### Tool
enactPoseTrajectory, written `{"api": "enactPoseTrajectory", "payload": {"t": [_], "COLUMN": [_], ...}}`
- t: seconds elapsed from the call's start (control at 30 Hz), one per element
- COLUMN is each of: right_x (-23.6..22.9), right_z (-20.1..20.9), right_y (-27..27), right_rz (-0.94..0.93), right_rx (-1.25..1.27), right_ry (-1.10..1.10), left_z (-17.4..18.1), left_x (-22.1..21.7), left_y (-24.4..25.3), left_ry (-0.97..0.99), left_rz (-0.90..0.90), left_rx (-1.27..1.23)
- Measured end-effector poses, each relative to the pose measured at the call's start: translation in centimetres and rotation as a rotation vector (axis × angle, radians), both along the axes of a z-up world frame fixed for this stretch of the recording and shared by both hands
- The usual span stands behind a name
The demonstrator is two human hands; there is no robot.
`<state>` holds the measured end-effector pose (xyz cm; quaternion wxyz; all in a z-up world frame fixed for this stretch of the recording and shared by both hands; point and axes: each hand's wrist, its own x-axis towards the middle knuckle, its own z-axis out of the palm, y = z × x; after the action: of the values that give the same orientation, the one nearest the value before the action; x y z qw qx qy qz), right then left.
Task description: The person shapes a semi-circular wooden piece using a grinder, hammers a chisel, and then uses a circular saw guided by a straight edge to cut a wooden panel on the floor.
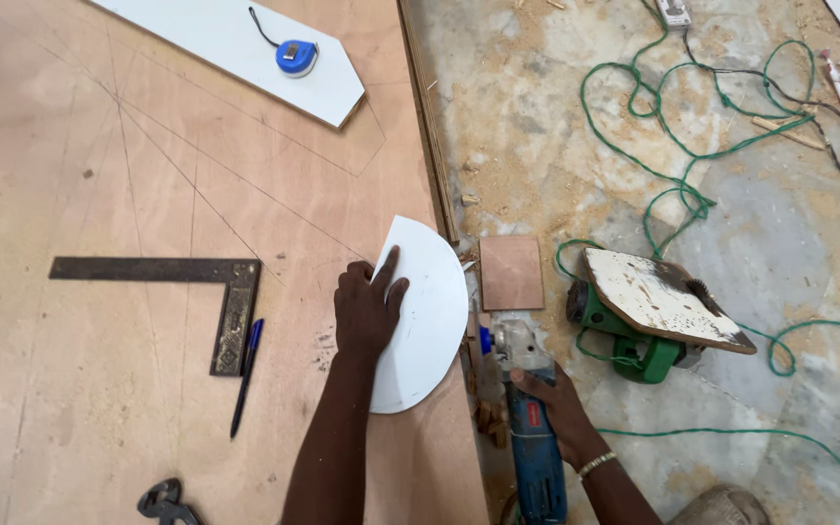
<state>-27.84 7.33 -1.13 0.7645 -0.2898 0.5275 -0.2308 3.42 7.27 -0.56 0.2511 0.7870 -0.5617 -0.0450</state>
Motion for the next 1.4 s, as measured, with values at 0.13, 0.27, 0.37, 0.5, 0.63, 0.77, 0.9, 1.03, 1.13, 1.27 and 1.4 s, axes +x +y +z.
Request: {"api": "enactPoseTrajectory", "payload": {"t": [0.13, 0.27, 0.37, 0.5, 0.63, 0.77, 0.9, 1.03, 1.13, 1.27, 1.4], "right_x": [0.7, 1.0, 0.9, 0.7, 0.0, 0.4, 1.2, 0.5, -1.3, -4.5, -9.7], "right_z": [0.2, 0.5, 0.2, 0.2, -0.1, -0.3, 0.5, 1.3, 0.3, -2.2, -3.6], "right_y": [0.7, 1.3, -1.0, -1.1, 1.5, 1.1, -0.4, 2.7, 4.9, 6.4, 6.5], "right_rz": [-0.002, 0.001, 0.045, 0.05, 0.048, 0.01, 0.06, -0.005, 0.025, -0.032, -0.07], "right_rx": [-0.015, 0.044, -0.024, -0.037, 0.03, 0.051, -0.034, 0.061, 0.108, 0.18, 0.085], "right_ry": [0.037, 0.054, 0.053, 0.027, 0.094, 0.088, 0.06, 0.108, 0.02, -0.033, -0.054], "left_z": [-0.6, -0.6, -0.7, -0.5, -0.5, -0.5, -0.2, 0.0, -0.5, -1.3, -3.4], "left_x": [-1.7, -2.6, -2.7, -2.7, -2.8, -2.9, -3.0, -3.1, -3.6, -4.9, -7.6], "left_y": [1.0, 1.0, 1.2, 1.0, 1.2, 1.0, 1.1, 1.0, 1.4, 1.4, 1.7], "left_ry": [0.004, -0.037, -0.048, -0.027, -0.056, -0.052, -0.036, -0.022, 0.015, 0.02, 0.105], "left_rz": [0.151, 0.243, 0.234, 0.238, 0.242, 0.265, 0.264, 0.307, 0.336, 0.56, 0.787], "left_rx": [0.019, -0.012, 0.002, -0.028, -0.008, 0.024, -0.009, 0.02, 0.005, 0.045, -0.032]}}
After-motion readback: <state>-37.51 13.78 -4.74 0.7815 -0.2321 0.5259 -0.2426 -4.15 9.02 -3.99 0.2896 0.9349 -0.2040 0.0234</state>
